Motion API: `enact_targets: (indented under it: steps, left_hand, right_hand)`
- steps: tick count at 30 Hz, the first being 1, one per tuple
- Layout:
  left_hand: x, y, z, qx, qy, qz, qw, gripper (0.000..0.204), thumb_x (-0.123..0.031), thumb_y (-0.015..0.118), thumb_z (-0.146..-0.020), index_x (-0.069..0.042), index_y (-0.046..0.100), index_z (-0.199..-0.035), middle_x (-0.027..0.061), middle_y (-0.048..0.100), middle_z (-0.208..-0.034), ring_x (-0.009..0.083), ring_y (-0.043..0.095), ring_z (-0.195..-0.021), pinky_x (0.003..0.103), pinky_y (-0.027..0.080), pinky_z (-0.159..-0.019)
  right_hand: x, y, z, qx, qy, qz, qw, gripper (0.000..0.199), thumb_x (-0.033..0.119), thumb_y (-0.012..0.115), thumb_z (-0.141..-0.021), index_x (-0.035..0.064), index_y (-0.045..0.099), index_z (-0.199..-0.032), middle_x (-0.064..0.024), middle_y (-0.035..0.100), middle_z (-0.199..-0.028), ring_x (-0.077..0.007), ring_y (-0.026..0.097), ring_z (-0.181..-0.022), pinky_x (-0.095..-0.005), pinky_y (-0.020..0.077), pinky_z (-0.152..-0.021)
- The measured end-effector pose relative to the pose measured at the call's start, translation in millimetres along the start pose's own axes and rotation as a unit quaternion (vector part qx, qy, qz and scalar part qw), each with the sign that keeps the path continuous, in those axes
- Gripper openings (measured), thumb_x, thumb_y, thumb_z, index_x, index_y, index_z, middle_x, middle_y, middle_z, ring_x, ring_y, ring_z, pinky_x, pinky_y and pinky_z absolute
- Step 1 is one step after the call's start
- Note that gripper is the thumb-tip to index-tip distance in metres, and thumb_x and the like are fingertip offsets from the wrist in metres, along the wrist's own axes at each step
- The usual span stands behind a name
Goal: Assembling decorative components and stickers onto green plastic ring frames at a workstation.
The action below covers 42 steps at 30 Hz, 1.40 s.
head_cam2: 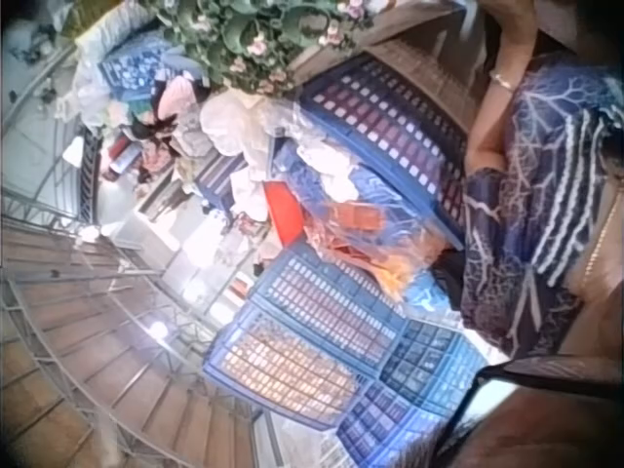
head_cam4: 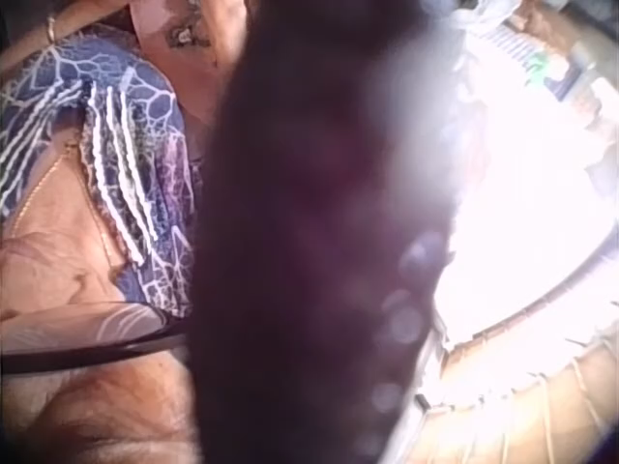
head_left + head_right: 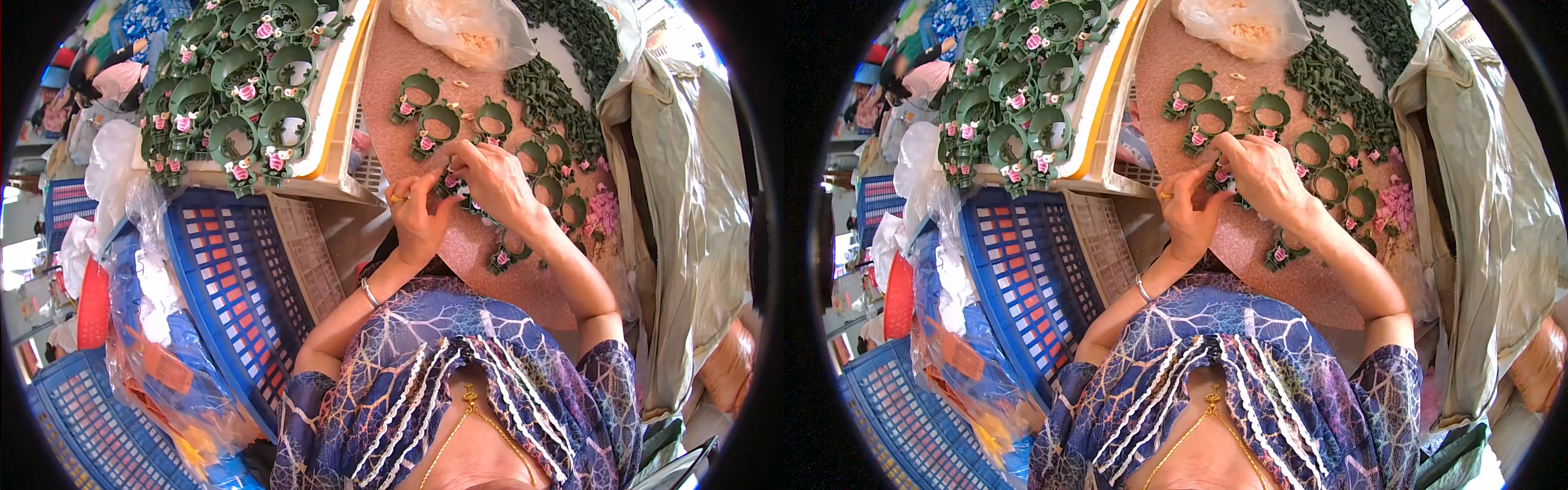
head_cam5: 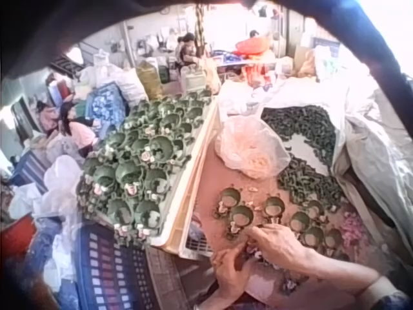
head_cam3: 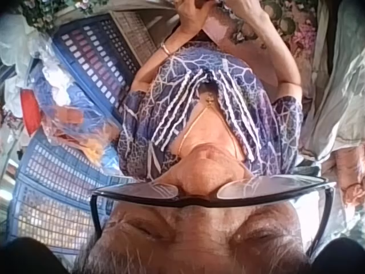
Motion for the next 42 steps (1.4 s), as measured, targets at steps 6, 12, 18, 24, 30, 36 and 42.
enact_targets:
  steps: [6,12,18,24,30,36,42]
  left_hand:
    - [-0.2,-0.9,-0.1,0.003,-0.011,0.007,1.000,0.052,-0.021,0.084,-0.070,-0.005,0.060,-0.113,0.0056,0.067,-0.094,0.0250,0.058,-0.090,0.040,0.038,-0.087]
    - [4.7,1.6,4.1,0.017,-0.040,0.031,0.999,0.050,-0.021,0.084,-0.071,-0.005,0.059,-0.111,0.0075,0.066,-0.092,0.0265,0.059,-0.087,0.041,0.039,-0.085]
    - [7.5,5.8,6.0,0.005,-0.095,0.076,0.993,0.047,-0.017,0.083,-0.071,-0.004,0.059,-0.110,0.0081,0.065,-0.085,0.0284,0.058,-0.087,0.042,0.038,-0.085]
    - [-5.2,-0.2,-6.2,0.030,-0.041,-0.020,0.999,0.045,-0.012,0.080,-0.074,-0.001,0.056,-0.111,0.0149,0.064,-0.085,0.0336,0.058,-0.084,0.043,0.040,-0.087]
    - [-5.9,1.6,-10.7,0.012,-0.003,-0.050,0.999,0.043,-0.014,0.079,-0.077,-0.002,0.055,-0.111,0.0163,0.064,-0.099,0.0362,0.054,-0.101,0.044,0.038,-0.092]
    - [-11.6,-8.8,3.6,-0.003,0.078,-0.054,0.995,0.043,-0.031,0.078,-0.079,-0.009,0.056,-0.109,0.0067,0.061,-0.109,0.0285,0.053,-0.101,0.044,0.034,-0.092]
    - [-34.7,-3.0,11.1,0.105,0.106,-0.084,0.985,0.048,-0.030,0.082,-0.070,-0.006,0.064,-0.107,0.0040,0.063,-0.112,0.0256,0.053,-0.102,0.041,0.032,-0.091]
  right_hand:
    - [6.5,-11.8,-6.2,0.016,-0.047,0.023,0.999,0.025,0.011,0.060,-0.079,0.0071,0.059,-0.104,-0.0089,0.065,-0.080,-0.0266,0.062,-0.086,-0.0394,0.0473,-0.075]
    - [7.9,-16.5,-7.8,-0.002,-0.219,0.075,0.973,0.027,0.015,0.063,-0.074,0.0079,0.060,-0.100,-0.0044,0.064,-0.081,-0.0216,0.060,-0.088,-0.0360,0.0429,-0.080]
    - [2.0,5.1,-4.6,-0.001,-0.036,0.037,0.999,0.021,0.002,0.059,-0.075,0.0061,0.059,-0.096,-0.0088,0.065,-0.079,-0.0291,0.063,-0.080,-0.0390,0.0443,-0.079]
    - [-40.6,-19.5,-31.8,-0.126,0.032,0.175,0.976,0.013,0.008,0.063,-0.080,0.0082,0.068,-0.091,-0.0086,0.066,-0.086,-0.0290,0.060,-0.089,-0.0398,0.0446,-0.081]
    - [-64.5,7.2,-51.3,-0.061,0.057,0.222,0.972,0.005,0.010,0.066,-0.076,0.0085,0.070,-0.078,-0.0077,0.066,-0.088,-0.0280,0.058,-0.093,-0.0401,0.0403,-0.082]
    - [-57.6,-8.9,-48.7,-0.131,0.037,0.174,0.975,0.011,0.007,0.064,-0.077,0.0070,0.060,-0.087,-0.0112,0.065,-0.079,-0.0314,0.061,-0.086,-0.0421,0.0417,-0.081]
    - [-48.2,-32.8,-20.4,-0.045,0.168,-0.222,0.959,0.010,0.006,0.064,-0.088,-0.0022,0.063,-0.094,-0.0034,0.062,-0.072,-0.0090,0.058,-0.067,-0.0261,0.0481,-0.061]
Point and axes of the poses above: each hand's wrist, its own z-axis away from the middle knuckle, its own y-axis out of the palm, x = y × z, the point moved 3 cm from there along -z, towards the middle knuckle
